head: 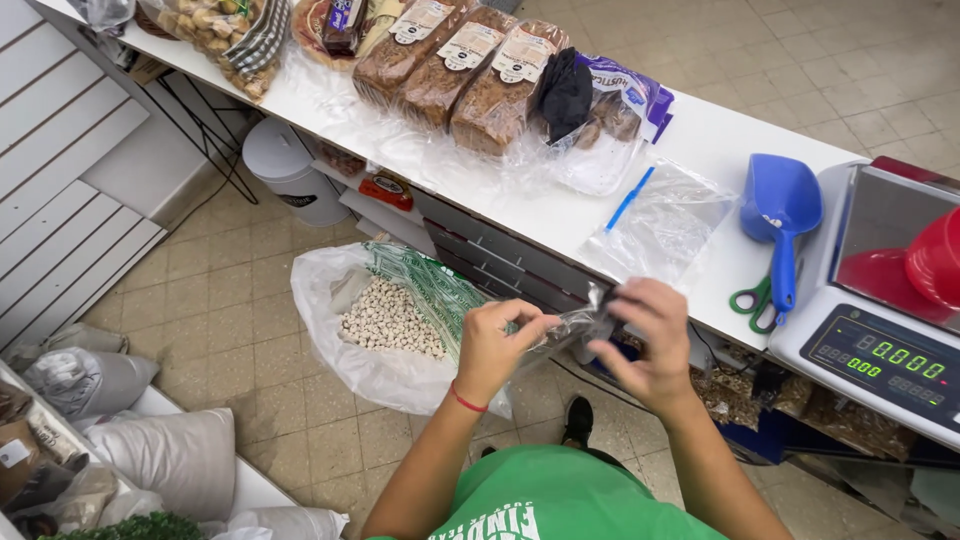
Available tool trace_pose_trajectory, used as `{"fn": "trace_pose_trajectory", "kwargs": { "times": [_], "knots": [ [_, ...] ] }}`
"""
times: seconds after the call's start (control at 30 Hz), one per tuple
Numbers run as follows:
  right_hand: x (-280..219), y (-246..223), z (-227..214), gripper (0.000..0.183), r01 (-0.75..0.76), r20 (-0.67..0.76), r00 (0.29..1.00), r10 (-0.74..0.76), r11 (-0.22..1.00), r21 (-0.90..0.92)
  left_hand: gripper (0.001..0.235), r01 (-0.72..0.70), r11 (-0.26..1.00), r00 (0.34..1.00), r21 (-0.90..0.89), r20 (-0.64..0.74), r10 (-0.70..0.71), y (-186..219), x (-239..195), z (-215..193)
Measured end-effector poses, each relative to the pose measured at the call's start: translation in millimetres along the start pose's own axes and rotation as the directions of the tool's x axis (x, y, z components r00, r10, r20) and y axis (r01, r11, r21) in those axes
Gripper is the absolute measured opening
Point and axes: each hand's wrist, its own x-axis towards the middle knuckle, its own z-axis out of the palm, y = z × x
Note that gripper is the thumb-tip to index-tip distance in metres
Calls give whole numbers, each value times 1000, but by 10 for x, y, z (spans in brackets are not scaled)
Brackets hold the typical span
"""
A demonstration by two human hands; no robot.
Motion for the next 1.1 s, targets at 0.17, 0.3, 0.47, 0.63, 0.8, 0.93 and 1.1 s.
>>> {"fn": "trace_pose_trajectory", "kwargs": {
  "times": [0.17,0.3,0.47,0.63,0.8,0.93,1.1],
  "knots": [
    [-87,28,72,25,29,215,977,-6,994,-104,16,-159,987,983,13,96,157,41,-19,16],
    [51,-55,1,15,37,335,941,-53,998,55,24,-337,938,898,-74,272,345,29,0,-14],
    [145,-170,-71,16,-76,376,926,-20,968,238,32,-322,914,884,-248,268,384,17,50,51],
    [170,-230,-170,21,-251,458,888,41,879,406,45,-72,837,896,-542,334,293,-135,12,217],
    [17,-142,-210,20,-339,323,930,174,743,576,40,81,712,934,-698,302,190,-114,27,423],
    [-232,67,-243,13,-437,277,900,338,696,569,44,283,423,885,-861,404,232,-237,49,588],
    [-388,156,-275,18,-581,202,805,558,671,460,57,299,727,798,-618,579,165,-347,67,707]
  ]
}}
